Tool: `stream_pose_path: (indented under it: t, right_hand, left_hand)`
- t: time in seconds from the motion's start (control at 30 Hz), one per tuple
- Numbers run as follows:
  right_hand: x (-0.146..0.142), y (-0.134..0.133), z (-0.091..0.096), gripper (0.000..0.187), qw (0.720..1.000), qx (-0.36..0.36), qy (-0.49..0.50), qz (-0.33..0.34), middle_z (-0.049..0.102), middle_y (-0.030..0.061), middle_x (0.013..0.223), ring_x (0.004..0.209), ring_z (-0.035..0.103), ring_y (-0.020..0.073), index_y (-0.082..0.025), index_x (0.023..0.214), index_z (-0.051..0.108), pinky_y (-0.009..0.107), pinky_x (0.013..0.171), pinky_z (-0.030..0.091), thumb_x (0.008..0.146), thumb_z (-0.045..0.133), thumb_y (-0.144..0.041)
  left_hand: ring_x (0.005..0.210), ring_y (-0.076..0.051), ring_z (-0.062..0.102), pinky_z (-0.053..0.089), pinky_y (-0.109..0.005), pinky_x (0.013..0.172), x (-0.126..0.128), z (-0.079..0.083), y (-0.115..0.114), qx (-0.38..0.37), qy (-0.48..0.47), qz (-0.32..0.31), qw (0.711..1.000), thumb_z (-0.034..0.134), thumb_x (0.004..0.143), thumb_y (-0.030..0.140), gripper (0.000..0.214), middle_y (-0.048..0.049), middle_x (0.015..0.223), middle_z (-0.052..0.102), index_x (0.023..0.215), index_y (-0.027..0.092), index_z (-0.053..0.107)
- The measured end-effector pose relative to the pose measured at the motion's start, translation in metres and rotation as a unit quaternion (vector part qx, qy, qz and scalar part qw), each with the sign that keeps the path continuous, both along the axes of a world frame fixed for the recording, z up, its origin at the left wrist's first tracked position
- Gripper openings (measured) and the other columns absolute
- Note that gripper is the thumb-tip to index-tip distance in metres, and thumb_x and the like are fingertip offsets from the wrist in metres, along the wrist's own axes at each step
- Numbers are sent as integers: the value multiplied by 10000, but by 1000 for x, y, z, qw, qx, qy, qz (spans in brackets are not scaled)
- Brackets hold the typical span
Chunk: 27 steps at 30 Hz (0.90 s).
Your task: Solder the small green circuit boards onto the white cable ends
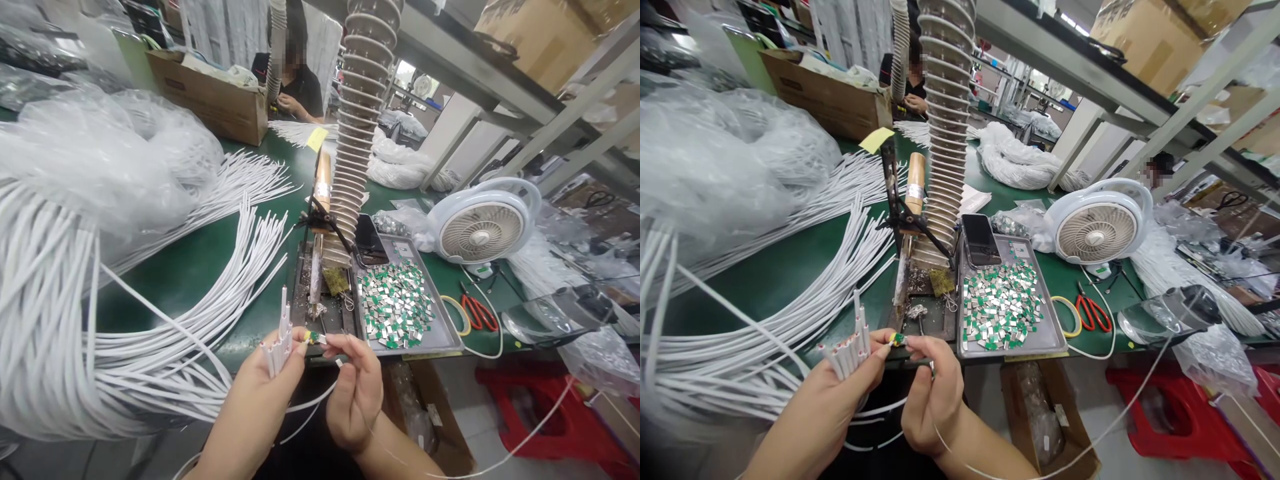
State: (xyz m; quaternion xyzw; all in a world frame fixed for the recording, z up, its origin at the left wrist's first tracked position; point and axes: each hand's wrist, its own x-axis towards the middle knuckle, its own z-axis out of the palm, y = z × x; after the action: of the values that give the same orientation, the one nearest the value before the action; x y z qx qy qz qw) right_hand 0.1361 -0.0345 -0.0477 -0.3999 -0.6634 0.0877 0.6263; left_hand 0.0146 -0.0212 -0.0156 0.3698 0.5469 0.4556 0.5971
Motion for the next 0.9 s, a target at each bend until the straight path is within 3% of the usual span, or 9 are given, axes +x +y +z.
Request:
stream_pose_path:
  t: [0.1,0.27,0.37,0.5,0.67,0.9]
  right_hand:
    - [-4,1,2,336,1000,-3,20,-14,675,86,1001,876,660,155,-212,1256,462,286,707,594,946,360,-133]
    - [1,1,6,258,1000,-3,-10,-28,694,76,940,861,686,167,-205,1088,567,308,707,604,919,409,-92]
    - [9,-3,1,236,999,-9,-42,-9,688,76,963,912,680,183,-193,1046,596,340,756,596,895,458,-76]
    - [17,-6,-8,199,998,-13,-49,-26,681,80,974,890,680,197,-179,1004,620,365,755,578,872,511,-77]
    - [17,-9,-10,132,996,-1,-79,-49,694,85,936,846,689,221,-177,947,643,377,701,567,867,554,-121]
    - [15,-12,-10,115,995,1,-75,-71,699,85,898,810,685,230,-185,929,650,374,655,557,863,565,-143]
  left_hand:
    - [906,-284,627,433,-369,840,1,2,0,6,2,7,1000,652,743,429,339,37,565,567,977,185,631]
    - [803,-218,626,453,-311,774,5,6,0,35,-9,1,999,602,780,349,183,-9,762,657,865,188,626]
    - [753,-185,566,430,-284,713,9,9,-2,76,-12,-14,997,538,804,282,109,3,746,595,816,190,595]
    - [665,-153,500,398,-264,634,12,9,-6,71,-24,2,997,553,761,226,40,28,677,515,743,191,562]
    - [568,-113,418,352,-232,534,14,3,-11,73,-48,7,996,572,713,181,97,56,619,446,670,205,490]
    - [588,-119,434,361,-233,536,13,1,-15,74,-72,5,995,575,709,173,86,38,645,484,687,202,498]
